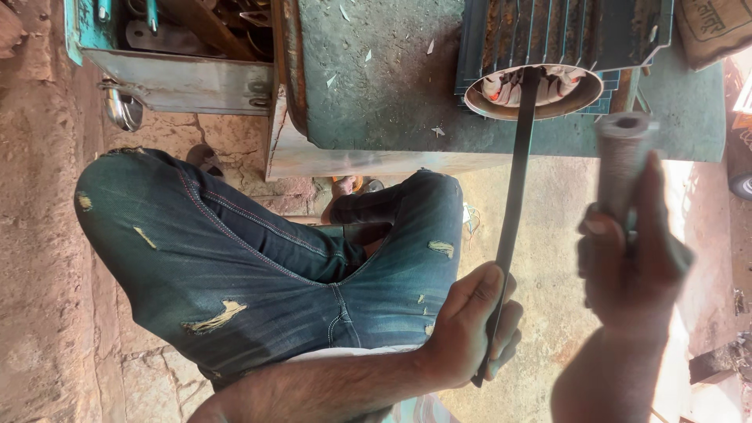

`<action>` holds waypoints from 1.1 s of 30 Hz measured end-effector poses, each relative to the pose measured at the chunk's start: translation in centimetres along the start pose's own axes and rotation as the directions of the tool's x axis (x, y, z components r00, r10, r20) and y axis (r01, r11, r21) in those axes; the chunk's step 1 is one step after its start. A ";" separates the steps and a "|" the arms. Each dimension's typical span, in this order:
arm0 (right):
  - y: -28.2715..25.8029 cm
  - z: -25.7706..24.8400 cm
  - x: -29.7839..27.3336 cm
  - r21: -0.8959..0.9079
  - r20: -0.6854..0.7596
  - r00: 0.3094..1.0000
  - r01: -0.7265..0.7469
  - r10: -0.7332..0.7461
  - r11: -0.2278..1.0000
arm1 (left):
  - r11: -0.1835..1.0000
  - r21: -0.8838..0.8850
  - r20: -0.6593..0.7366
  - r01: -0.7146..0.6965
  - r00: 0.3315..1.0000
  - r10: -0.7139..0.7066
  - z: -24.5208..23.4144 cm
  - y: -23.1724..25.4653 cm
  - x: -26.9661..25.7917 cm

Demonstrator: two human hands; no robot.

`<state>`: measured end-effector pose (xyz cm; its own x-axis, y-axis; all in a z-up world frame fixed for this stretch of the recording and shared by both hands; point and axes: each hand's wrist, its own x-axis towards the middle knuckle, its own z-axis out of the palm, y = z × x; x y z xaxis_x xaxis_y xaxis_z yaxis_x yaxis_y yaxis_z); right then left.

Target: The person uses a cylindrical metal tool to repeatedly tap a flat metal bar against the slots of a blue finned electrical component. The person then rotates the component and continues tapping different slots before setting the tools down.

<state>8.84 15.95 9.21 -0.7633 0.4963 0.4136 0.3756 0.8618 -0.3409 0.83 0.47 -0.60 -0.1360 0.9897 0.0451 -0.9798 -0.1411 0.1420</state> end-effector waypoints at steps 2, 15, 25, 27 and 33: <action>-0.3 -0.5 0.7 0.010 -0.056 0.998 0.032 -0.031 0.999 | 1.000 -0.003 0.011 -0.009 1.000 0.009 -0.2 -0.4 0.1; -1.9 2.0 0.8 0.339 0.067 0.965 -0.262 0.255 0.904 | 0.947 0.308 0.062 -0.088 0.995 0.072 -3.1 -2.2 -1.0; -0.1 5.6 -5.8 0.721 0.134 0.951 -0.286 0.278 0.631 | 0.235 0.968 0.137 -0.089 0.972 -0.193 -1.7 3.9 -0.9; -0.1 5.0 -7.0 0.824 0.068 0.977 -0.169 0.202 0.541 | -0.376 0.886 0.243 -0.273 0.962 -0.126 -1.1 7.4 -0.1; 0.0 4.5 -9.7 0.835 -0.011 0.968 -0.129 0.251 0.535 | -0.633 0.584 0.784 -0.509 0.556 0.276 0.1 20.0 9.1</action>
<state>13.85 10.70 1.35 -0.6393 0.6975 0.3238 -0.1388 0.3095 -0.9407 -20.02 6.69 2.78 -0.2312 0.4915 0.8396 0.7751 -0.4286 0.4643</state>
